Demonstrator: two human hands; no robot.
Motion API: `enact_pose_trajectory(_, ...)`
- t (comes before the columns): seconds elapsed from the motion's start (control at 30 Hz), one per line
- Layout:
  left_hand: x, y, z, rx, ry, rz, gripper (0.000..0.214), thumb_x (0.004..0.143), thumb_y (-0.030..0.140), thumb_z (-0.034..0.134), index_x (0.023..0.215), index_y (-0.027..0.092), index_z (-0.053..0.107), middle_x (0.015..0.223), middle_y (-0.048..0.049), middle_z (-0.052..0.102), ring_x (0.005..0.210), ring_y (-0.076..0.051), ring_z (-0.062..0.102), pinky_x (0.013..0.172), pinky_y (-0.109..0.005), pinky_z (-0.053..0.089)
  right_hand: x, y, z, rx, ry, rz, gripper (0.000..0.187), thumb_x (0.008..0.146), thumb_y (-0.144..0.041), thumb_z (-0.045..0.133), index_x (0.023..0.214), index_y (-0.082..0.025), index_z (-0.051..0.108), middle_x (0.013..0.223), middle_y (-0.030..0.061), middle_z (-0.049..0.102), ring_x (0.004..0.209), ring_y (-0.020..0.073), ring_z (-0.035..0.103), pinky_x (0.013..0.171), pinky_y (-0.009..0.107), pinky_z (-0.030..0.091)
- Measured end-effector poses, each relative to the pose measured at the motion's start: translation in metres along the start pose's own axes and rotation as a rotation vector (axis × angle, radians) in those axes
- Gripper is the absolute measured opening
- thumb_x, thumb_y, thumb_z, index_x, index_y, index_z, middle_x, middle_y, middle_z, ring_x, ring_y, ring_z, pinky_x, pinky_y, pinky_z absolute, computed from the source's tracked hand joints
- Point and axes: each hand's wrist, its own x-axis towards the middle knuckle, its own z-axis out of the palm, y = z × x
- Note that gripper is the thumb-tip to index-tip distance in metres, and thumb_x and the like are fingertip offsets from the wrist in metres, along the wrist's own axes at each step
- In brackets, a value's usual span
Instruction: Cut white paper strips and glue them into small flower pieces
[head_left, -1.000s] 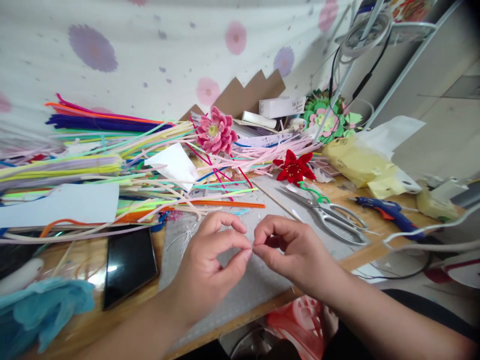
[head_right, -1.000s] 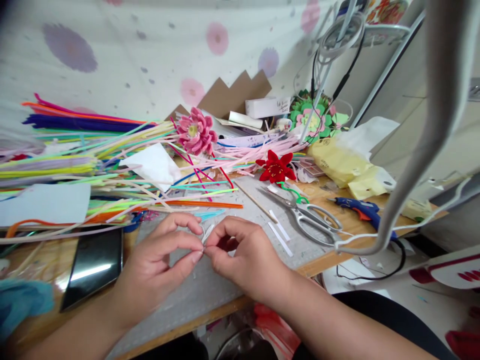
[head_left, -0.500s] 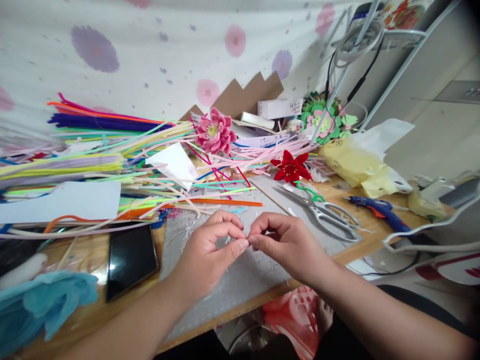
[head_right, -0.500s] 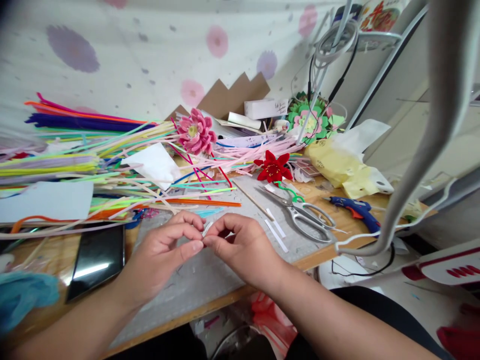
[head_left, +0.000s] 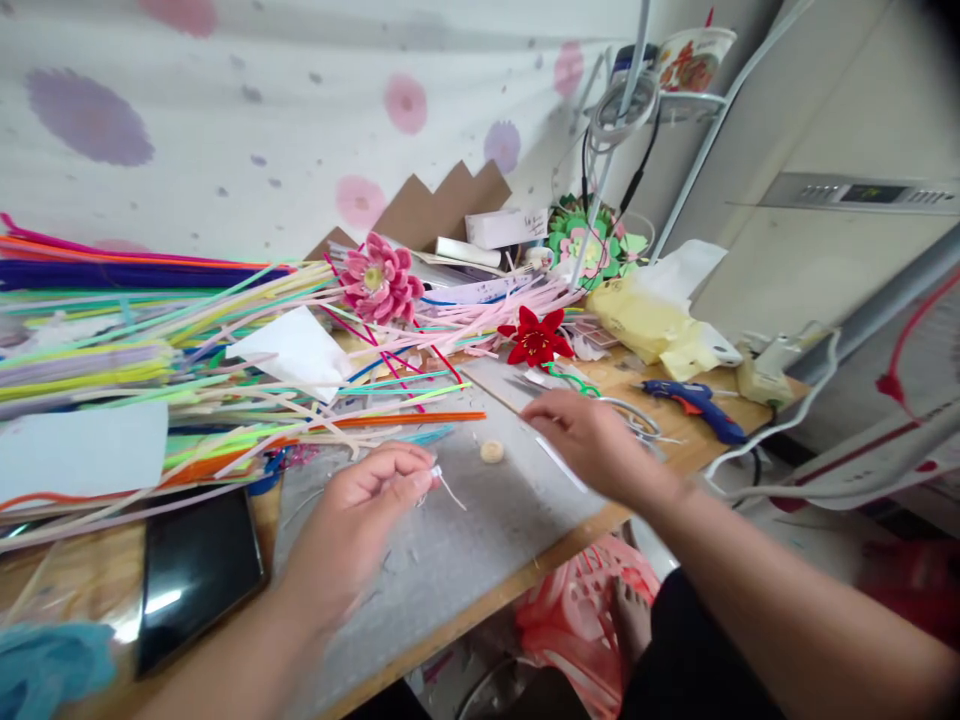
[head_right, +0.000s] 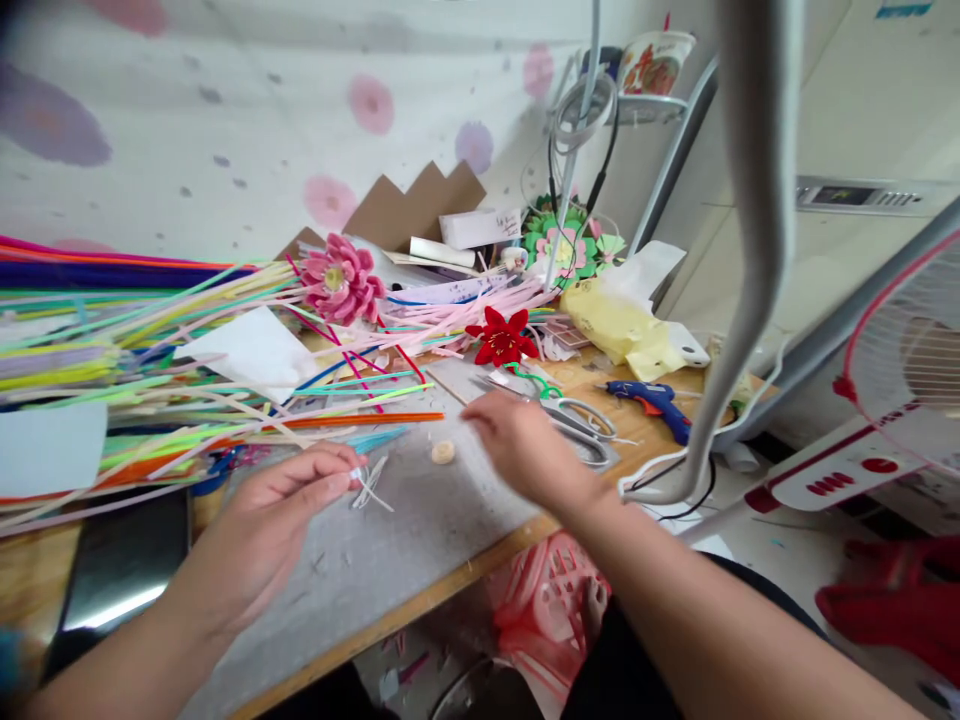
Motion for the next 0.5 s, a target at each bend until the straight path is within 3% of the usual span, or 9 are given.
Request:
enact_pose_trajectory(0.03, 0.001, 0.001, 0.000, -0.045, 0.018, -0.046, 0.013, 0.079, 0.029, 0.063, 0.071, 0.021, 0.068, 0.084, -0.0026, 0.065, 0.088, -0.020, 0.058, 0.079, -0.031, 0.042, -0.001, 0.019, -0.008, -0.244, -0.043, 0.071, 0.026, 0.092, -0.019, 0.044, 0.106, -0.018, 0.065, 0.109, 0.0094, 0.067, 0.101, 0.0182, 0.061, 0.089, 0.028, 0.044)
enact_pose_trajectory(0.1, 0.002, 0.002, 0.001, -0.117, 0.048, -0.120, 0.013, 0.077, 0.030, 0.064, 0.069, 0.020, 0.068, 0.079, -0.0017, 0.065, 0.083, -0.018, 0.057, 0.076, -0.030, 0.041, -0.006, 0.055, -0.017, -0.371, -0.084, 0.172, 0.031, 0.085, -0.017, 0.050, 0.111, -0.009, 0.064, 0.107, 0.0206, 0.066, 0.100, 0.0299, 0.062, 0.088, 0.040, 0.044)
enact_pose_trajectory(0.13, 0.002, 0.002, 0.001, -0.152, 0.064, -0.145, 0.013, 0.076, 0.030, 0.066, 0.069, 0.020, 0.068, 0.077, -0.0013, 0.065, 0.082, -0.018, 0.056, 0.076, -0.030, 0.041, -0.008, 0.070, -0.019, -0.403, -0.115, 0.198, 0.034, 0.082, -0.016, 0.052, 0.114, -0.007, 0.064, 0.101, 0.0218, 0.068, 0.094, 0.0316, 0.064, 0.083, 0.041, 0.046)
enact_pose_trajectory(0.3, 0.003, 0.004, 0.003, -0.296, 0.092, -0.204, 0.011, 0.073, 0.028, 0.068, 0.068, 0.018, 0.068, 0.074, -0.0017, 0.067, 0.079, -0.017, 0.057, 0.079, -0.032, 0.040, -0.015, 0.106, -0.013, -0.451, -0.154, 0.236, 0.049, 0.076, -0.018, 0.053, 0.124, -0.013, 0.059, 0.097, 0.0169, 0.070, 0.084, 0.0295, 0.067, 0.070, 0.036, 0.047)
enact_pose_trajectory(0.4, 0.003, 0.007, 0.003, -0.333, 0.103, -0.210, 0.010, 0.072, 0.026, 0.069, 0.067, 0.017, 0.068, 0.072, -0.0023, 0.067, 0.078, -0.018, 0.058, 0.080, -0.033, 0.041, -0.022, 0.111, -0.015, -0.370, 0.016, 0.250, 0.048, 0.073, -0.021, 0.057, 0.121, -0.021, 0.062, 0.088, 0.0121, 0.070, 0.071, 0.0229, 0.066, 0.060, 0.033, 0.043)
enact_pose_trajectory(0.5, 0.004, 0.009, 0.002, -0.373, 0.117, -0.205, 0.011, 0.072, 0.024, 0.069, 0.065, 0.016, 0.067, 0.071, -0.0025, 0.068, 0.078, -0.017, 0.059, 0.080, -0.032, 0.042, -0.033, 0.101, -0.018, -0.097, 0.210, 0.241, 0.044, 0.069, -0.021, 0.067, 0.112, -0.030, 0.065, 0.075, 0.0086, 0.066, 0.055, 0.0200, 0.060, 0.051, 0.035, 0.041)
